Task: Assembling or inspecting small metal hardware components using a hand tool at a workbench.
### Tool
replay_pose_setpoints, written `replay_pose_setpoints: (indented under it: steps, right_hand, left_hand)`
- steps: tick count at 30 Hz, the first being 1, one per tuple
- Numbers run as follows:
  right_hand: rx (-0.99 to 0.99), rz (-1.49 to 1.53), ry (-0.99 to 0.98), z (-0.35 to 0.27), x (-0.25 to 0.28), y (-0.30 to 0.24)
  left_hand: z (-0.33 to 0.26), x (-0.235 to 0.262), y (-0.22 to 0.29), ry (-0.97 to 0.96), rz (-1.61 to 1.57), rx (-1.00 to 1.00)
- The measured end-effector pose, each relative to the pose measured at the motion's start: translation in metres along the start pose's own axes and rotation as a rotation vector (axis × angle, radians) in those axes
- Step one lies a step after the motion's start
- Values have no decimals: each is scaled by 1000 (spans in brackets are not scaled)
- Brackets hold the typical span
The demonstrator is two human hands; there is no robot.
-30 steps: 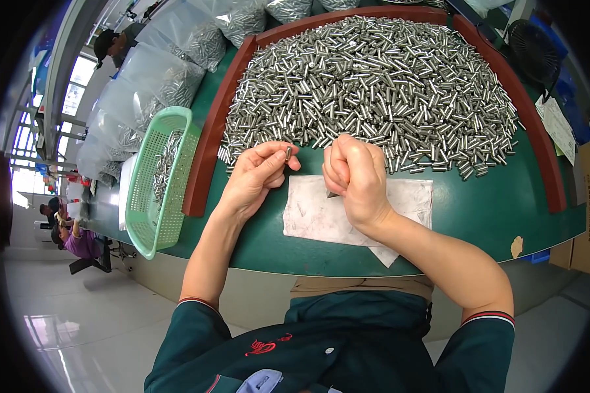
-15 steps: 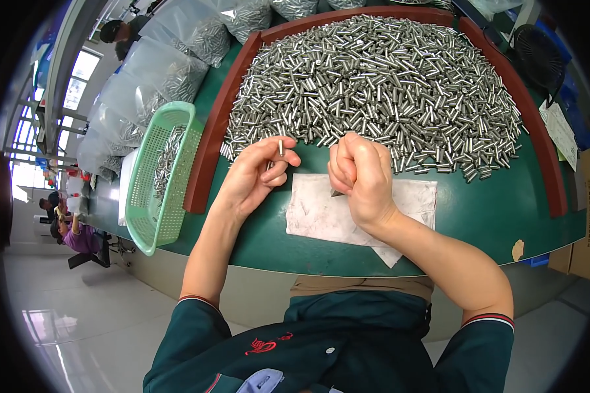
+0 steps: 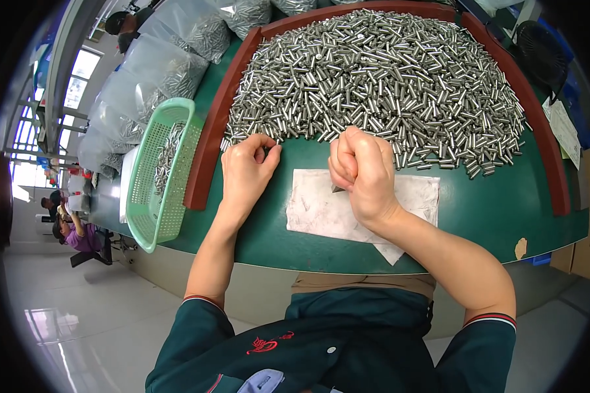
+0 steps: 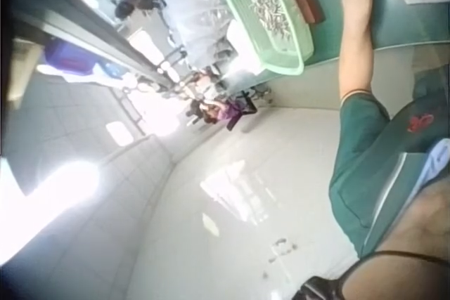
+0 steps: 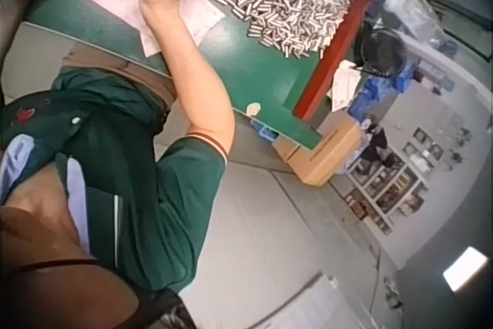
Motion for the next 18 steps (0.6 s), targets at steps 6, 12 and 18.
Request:
replay_pose_setpoints:
  steps: [6,12,18]
  right_hand:
    - [-1,15,0,0,1,0]
    - [4,25,1,0,1,0]
    - [-3,18,6,1,0,-2]
  left_hand:
    - [1,2,3,-66,-54,-46]
    - [0,4,9,4,33,-242]
    - [0,4,7,29,170,-307]
Point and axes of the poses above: each hand's wrist, its own z-axis towards the middle knuckle, its own x-axis out of the back of the hand, y = z × x, the point moved 6 cm from there along z, towards the middle knuckle, and after that the axes turned 13 degrees about -y, right-handed, at the moved point
